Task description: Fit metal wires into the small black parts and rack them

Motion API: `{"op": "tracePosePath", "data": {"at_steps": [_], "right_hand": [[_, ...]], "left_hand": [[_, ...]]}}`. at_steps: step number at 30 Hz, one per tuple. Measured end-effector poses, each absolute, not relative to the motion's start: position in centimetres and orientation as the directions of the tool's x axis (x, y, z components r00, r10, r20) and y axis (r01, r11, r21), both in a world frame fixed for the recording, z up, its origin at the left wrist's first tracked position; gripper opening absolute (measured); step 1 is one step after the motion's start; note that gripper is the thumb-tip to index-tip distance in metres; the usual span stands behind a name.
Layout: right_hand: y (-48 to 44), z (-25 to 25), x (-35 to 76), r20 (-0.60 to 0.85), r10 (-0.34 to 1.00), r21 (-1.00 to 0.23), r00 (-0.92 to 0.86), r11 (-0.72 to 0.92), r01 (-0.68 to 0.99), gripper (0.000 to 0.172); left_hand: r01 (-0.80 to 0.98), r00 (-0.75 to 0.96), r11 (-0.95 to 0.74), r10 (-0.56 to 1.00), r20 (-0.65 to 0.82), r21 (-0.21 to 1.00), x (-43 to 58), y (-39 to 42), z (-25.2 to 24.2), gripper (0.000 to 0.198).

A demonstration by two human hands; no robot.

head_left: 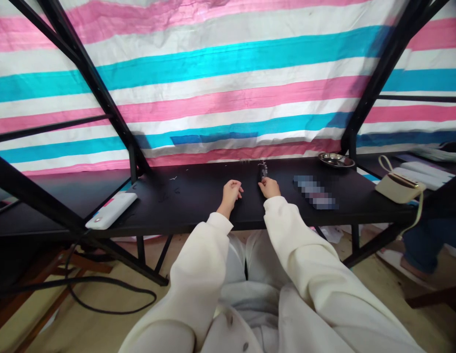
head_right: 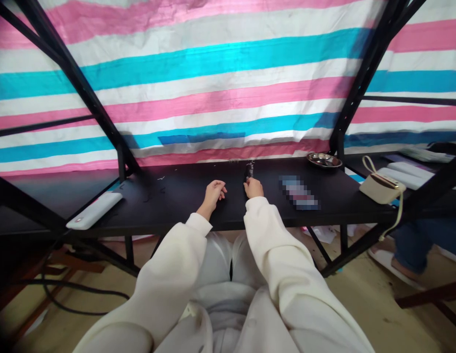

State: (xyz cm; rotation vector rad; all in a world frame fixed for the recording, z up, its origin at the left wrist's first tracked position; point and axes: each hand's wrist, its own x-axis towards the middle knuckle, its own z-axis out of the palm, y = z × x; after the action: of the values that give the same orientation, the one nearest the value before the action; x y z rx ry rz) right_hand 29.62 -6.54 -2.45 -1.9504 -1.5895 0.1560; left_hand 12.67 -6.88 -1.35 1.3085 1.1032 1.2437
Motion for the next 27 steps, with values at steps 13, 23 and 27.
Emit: {"op": "tracePosePath", "data": {"at_steps": [13,23,27], "right_hand": [[-7.3,-1.6,30.4,0.219,0.876,-0.533,0.429,-0.261,0.805,0.022],[-8.0,-1.5,29.8,0.178,0.875,-0.535,0.451,-0.298,0.790,0.023],[-8.5,-1.1,29.6,0.224,0.815,-0.560,0.534,-0.341,0.755,0.024]], "left_hand": [[0.022,0.080,-0.126,0.989,0.124,0.992,12.7,-7.0,-1.3,0.009],[0.055,0.084,-0.155,0.985,0.150,0.986,12.7,-6.7,-1.8,0.009],[0.071,0.086,-0.172,0.983,0.165,0.983,12.6,-6.5,-2.0,0.010]]}}
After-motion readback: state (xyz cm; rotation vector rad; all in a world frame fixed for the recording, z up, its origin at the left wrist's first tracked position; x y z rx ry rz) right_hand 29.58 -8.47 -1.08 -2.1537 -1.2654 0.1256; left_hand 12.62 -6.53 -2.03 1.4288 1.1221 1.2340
